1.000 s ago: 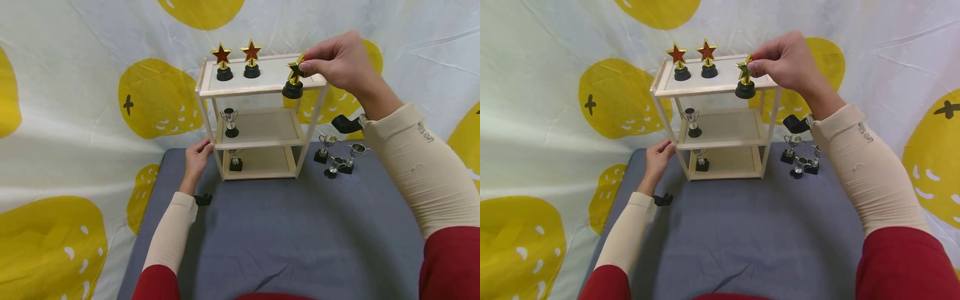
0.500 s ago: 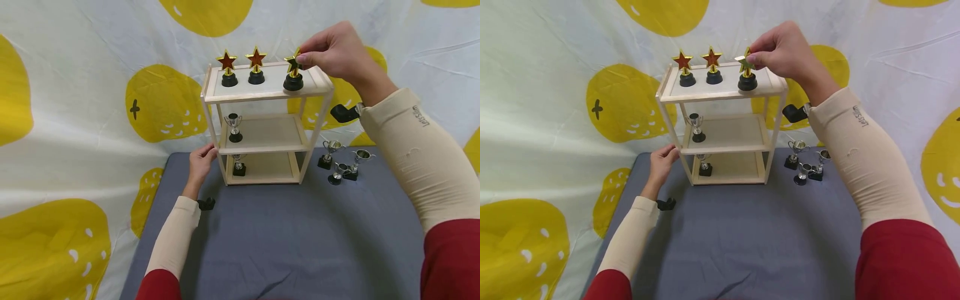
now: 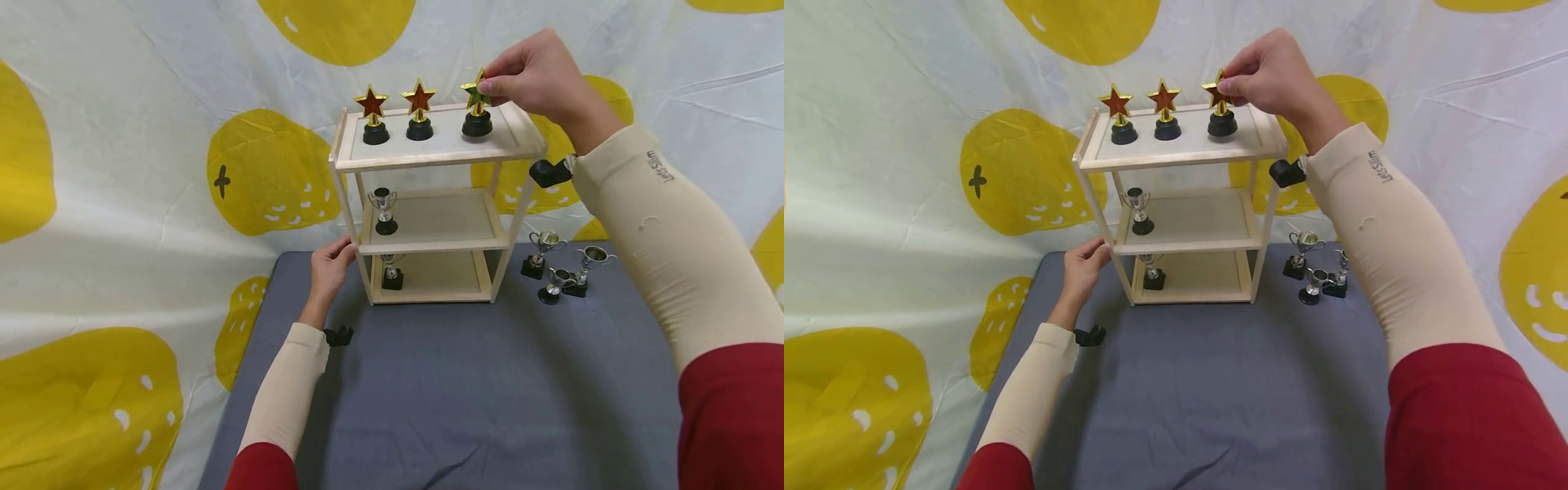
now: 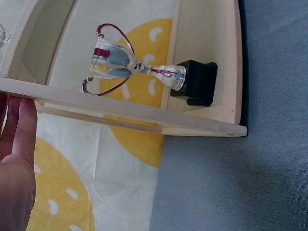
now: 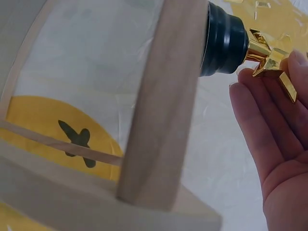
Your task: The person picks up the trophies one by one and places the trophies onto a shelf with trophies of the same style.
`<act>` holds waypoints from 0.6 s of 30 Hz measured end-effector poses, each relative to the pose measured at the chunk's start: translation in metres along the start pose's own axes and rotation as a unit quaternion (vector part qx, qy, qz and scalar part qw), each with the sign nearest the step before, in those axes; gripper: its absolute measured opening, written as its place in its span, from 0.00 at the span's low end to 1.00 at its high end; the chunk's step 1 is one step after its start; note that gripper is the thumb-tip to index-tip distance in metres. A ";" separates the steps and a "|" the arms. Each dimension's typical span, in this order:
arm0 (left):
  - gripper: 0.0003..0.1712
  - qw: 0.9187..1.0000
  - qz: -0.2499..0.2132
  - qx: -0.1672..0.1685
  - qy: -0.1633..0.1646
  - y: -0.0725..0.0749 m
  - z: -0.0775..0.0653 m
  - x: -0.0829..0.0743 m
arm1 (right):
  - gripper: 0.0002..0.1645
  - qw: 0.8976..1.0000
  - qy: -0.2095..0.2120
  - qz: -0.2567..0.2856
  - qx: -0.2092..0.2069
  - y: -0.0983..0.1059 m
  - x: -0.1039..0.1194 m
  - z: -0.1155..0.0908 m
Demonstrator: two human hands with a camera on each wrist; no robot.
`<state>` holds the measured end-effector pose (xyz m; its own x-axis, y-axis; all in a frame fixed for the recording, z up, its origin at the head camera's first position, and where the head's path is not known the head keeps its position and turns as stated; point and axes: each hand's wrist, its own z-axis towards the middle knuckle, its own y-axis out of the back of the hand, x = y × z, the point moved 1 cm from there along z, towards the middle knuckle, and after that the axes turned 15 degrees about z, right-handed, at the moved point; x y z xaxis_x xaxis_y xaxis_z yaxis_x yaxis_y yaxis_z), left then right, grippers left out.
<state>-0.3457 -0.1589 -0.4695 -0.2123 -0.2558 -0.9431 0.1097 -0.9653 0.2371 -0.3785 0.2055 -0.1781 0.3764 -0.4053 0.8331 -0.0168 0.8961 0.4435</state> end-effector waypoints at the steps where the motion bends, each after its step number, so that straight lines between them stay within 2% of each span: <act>1: 0.21 1.000 0.001 -0.001 -0.001 0.000 0.000 0.000 | 0.23 1.000 -0.005 0.000 -0.002 0.000 -0.001 0.002; 10: 0.21 1.000 -0.005 0.001 -0.014 0.000 0.002 0.000 | 0.24 0.999 -0.043 0.010 -0.005 -0.005 0.000 0.014; 18: 0.21 1.000 0.001 0.002 -0.006 0.001 0.002 -0.002 | 0.23 0.998 -0.059 -0.002 -0.007 -0.010 0.002 0.018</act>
<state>-0.3470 -0.1597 -0.4666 -0.2240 -0.2576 -0.9399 0.1052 -0.9652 0.2395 -0.3946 0.1930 -0.1750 0.2641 -0.4264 0.8651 -0.0031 0.8966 0.4428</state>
